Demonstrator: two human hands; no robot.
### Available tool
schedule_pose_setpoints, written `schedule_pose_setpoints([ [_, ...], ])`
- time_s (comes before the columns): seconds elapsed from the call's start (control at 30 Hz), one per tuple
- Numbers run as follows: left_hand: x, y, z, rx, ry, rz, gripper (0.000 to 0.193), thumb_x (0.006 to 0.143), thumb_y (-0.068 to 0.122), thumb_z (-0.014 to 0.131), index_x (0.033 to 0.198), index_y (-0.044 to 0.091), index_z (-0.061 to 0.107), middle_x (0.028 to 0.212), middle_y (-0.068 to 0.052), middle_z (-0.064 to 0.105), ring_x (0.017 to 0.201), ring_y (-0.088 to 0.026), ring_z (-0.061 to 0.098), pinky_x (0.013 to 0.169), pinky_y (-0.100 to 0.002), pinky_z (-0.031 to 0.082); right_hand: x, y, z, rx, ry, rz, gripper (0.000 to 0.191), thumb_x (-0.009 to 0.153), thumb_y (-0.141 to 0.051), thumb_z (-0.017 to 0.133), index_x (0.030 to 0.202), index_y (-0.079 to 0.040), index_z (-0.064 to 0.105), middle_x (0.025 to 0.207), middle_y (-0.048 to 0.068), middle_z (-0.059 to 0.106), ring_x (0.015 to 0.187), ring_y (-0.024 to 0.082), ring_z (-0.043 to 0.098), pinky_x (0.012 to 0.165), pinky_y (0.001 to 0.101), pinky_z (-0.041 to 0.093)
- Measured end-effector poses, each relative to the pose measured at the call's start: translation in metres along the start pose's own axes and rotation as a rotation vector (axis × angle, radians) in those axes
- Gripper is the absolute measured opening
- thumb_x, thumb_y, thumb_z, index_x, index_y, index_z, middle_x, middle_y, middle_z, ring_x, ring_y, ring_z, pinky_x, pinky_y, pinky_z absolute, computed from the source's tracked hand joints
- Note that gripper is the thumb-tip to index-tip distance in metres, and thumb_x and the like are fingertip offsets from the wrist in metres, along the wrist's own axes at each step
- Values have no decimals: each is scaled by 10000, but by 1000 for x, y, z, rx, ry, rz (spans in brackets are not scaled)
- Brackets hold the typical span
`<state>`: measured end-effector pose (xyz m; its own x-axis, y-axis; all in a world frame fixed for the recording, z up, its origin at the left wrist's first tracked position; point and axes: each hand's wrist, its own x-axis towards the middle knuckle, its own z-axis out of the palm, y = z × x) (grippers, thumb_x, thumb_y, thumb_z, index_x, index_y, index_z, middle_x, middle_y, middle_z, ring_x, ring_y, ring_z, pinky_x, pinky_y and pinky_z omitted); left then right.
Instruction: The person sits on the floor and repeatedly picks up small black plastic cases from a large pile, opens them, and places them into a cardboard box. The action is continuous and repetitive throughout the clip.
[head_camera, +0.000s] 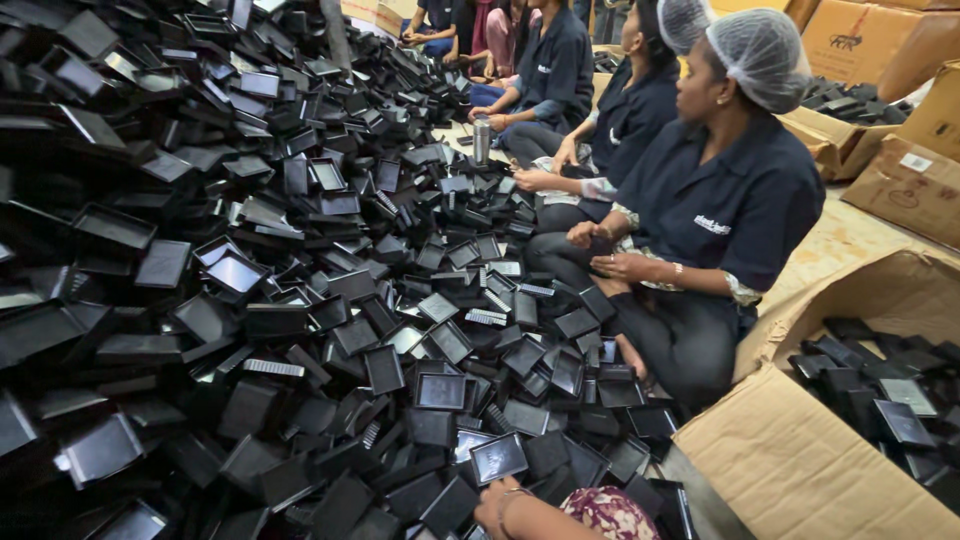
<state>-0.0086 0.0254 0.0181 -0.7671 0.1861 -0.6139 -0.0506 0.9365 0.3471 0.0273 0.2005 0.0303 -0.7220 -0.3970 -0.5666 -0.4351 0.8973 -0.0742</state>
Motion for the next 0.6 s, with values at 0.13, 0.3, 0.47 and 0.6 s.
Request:
schedule_pose_setpoints([
  [0.13,12,-13,9,-144,71,50,628,747,196,852,1285,9,588,1117,-183,729,1048,-284,686,959,-411,525,-12,-8,15,812,458,238,812,713,-464,824,1354,-69,518,1314,141,646,1296,301,610,1101,367,452],
  [0.3,-6,-21,31,-1042,369,427,606,728,113,893,1252,10,606,1073,-165,753,1005,-257,708,937,-403,542,-21,-22,52,1292,934,270,703,976,-484,599,1498,-76,366,1404,171,598,1365,293,563,1133,348,412],
  [0.47,-41,-35,43,-1693,40,607,586,790,145,822,1311,1,598,1169,-191,733,1083,-270,694,981,-413,522,-36,-19,60,1476,995,200,560,1015,-437,566,1444,-91,464,1327,141,638,1269,224,576,1072,318,433],
  [0.6,-67,-24,45,-1589,123,725,679,795,117,815,1394,39,504,1487,-119,554,1333,-201,555,1107,-372,421,-50,-41,57,1774,858,-136,583,1004,-442,536,1466,-101,435,1341,116,616,1257,190,562,1066,322,437],
])
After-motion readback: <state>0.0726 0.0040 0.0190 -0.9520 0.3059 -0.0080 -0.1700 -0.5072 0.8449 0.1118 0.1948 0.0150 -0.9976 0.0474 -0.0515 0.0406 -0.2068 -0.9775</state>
